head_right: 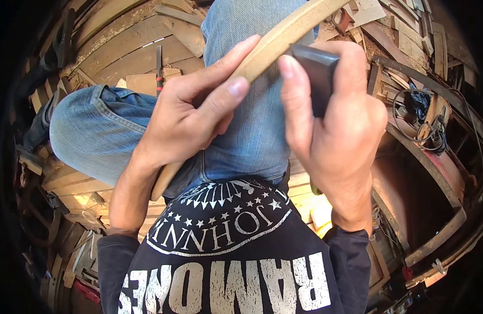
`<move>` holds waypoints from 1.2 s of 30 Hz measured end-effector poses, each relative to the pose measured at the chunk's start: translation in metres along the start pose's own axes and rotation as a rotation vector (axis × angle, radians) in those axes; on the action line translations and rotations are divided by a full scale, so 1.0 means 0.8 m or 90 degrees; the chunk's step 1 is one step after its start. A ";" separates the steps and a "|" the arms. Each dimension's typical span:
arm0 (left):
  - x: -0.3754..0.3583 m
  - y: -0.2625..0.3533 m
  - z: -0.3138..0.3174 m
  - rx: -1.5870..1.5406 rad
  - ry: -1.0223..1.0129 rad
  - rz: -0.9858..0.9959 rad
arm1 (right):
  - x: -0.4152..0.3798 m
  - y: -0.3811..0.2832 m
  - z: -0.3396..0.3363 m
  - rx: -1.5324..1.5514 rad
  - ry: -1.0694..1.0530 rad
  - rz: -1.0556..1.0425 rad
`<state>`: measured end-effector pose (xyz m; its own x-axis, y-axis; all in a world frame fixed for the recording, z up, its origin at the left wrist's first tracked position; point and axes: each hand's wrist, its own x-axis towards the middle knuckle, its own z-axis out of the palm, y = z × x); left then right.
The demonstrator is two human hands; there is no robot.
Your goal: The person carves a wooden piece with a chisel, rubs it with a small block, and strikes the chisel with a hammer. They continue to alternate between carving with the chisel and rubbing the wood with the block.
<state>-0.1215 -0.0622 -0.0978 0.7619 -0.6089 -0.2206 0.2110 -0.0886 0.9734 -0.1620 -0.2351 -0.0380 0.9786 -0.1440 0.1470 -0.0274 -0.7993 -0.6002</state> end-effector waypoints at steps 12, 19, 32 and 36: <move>0.010 0.021 -0.009 0.251 0.066 0.040 | 0.057 0.031 0.012 -0.017 -0.001 -0.074; 0.008 0.012 -0.016 0.242 0.058 0.094 | 0.046 0.034 0.022 0.023 0.053 -0.082; 0.003 0.009 -0.024 0.224 -0.009 0.127 | 0.035 0.038 0.020 0.047 0.057 -0.066; 0.004 0.007 -0.022 0.292 0.005 0.168 | 0.035 0.041 0.025 0.048 0.078 -0.105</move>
<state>-0.1074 -0.0508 -0.0940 0.7576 -0.6517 0.0371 -0.2776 -0.2702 0.9219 -0.1316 -0.2537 -0.0689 0.9361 -0.0888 0.3403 0.1509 -0.7726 -0.6168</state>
